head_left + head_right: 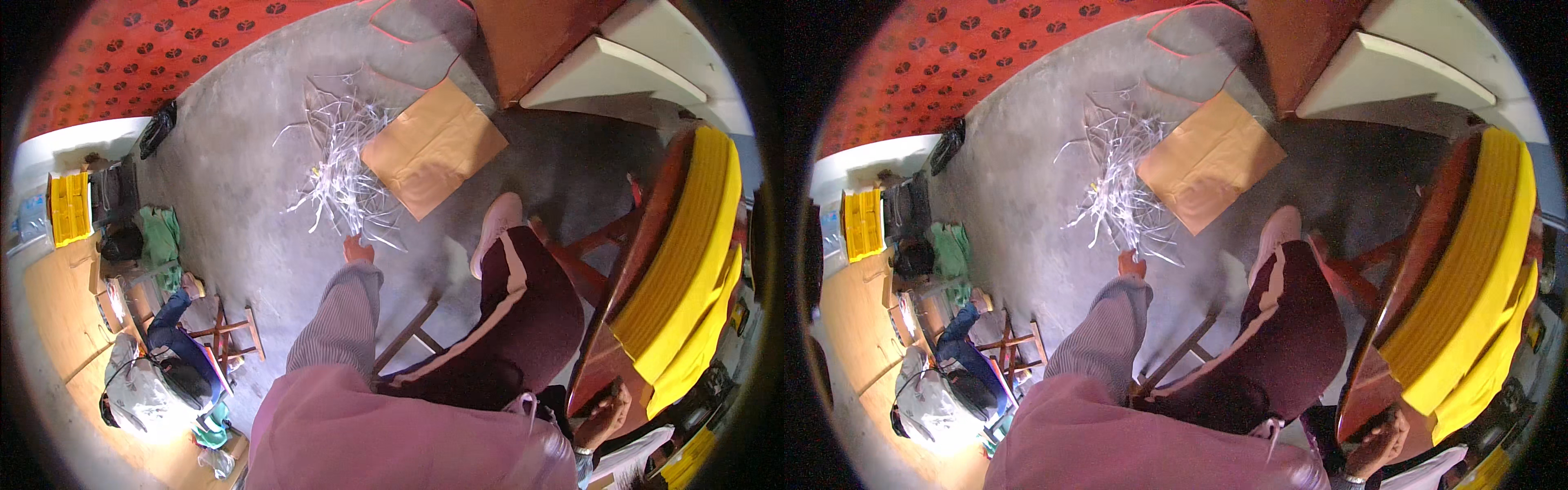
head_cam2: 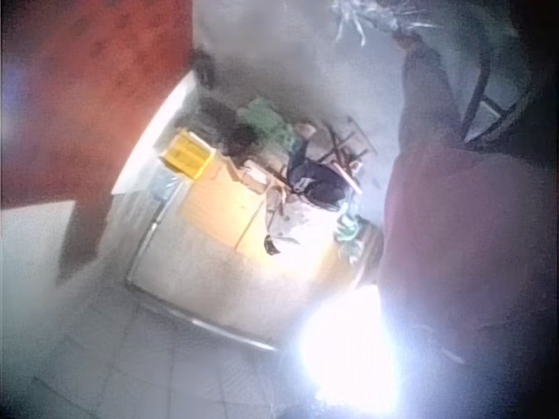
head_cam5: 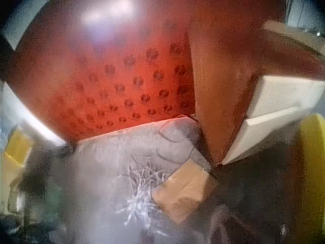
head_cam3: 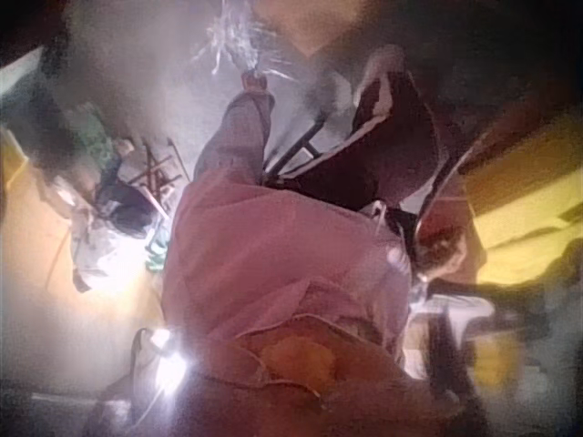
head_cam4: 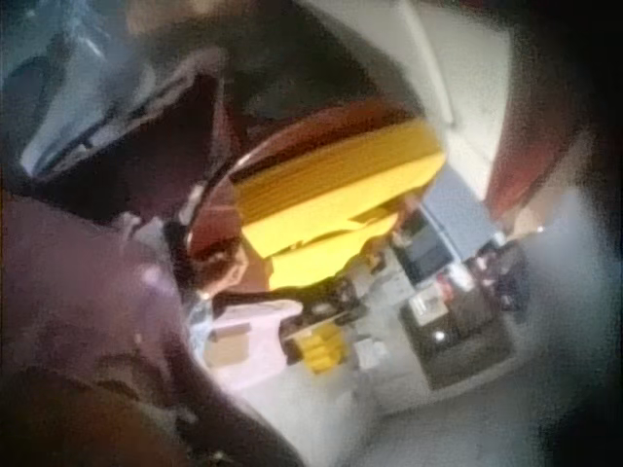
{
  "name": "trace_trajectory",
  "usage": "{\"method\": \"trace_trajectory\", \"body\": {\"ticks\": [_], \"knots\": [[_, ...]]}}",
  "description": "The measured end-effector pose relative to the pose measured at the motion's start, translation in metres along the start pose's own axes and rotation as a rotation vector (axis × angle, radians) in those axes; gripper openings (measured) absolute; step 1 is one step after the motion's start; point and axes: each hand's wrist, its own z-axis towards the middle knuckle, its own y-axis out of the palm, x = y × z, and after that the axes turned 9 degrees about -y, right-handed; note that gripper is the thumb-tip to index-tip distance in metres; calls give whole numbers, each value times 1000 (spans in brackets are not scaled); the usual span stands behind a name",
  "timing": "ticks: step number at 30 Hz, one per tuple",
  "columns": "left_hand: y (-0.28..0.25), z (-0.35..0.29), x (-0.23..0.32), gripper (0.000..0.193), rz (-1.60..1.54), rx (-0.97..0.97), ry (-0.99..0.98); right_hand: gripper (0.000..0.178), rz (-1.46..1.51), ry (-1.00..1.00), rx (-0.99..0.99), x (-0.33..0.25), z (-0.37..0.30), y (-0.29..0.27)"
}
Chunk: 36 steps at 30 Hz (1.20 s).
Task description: The person folds yellow fabric pieces on a round wooden table, aligning edges and pressing folds flat. They stack completed pieces on a nearby cabinet and continue folding additional pieces.
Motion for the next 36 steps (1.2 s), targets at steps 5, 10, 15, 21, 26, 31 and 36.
{"method": "trace_trajectory", "body": {"ticks": [5, 10, 15, 21, 26, 31, 36], "knots": [[16, 22, -13, 31, 26, -343, -124, 41, -66, -39, -65, 16, 12, -26], [31, -3, 5, 46, -225, -348, -107, 42, -87, -16, -41, 27, 16, -43], [52, 3, 26, 52, -374, -311, -249, 42, -86, 1, -43, 16, 9, -29], [-8, -27, 24, 46, -933, -366, -522, 36, -187, -130, -43, 1, 3, -5], [-59, -32, 13, 31, -1479, -400, -658, 33, -35, -81, -23, -6, 3, 8], [-95, -8, 3, 36, -1672, -660, -606, 30, 63, -65, -12, -13, 3, 19], [-168, -17, 37, 35, -1550, -646, -433, 25, 139, -51, -19, -16, 0, 22]]}}
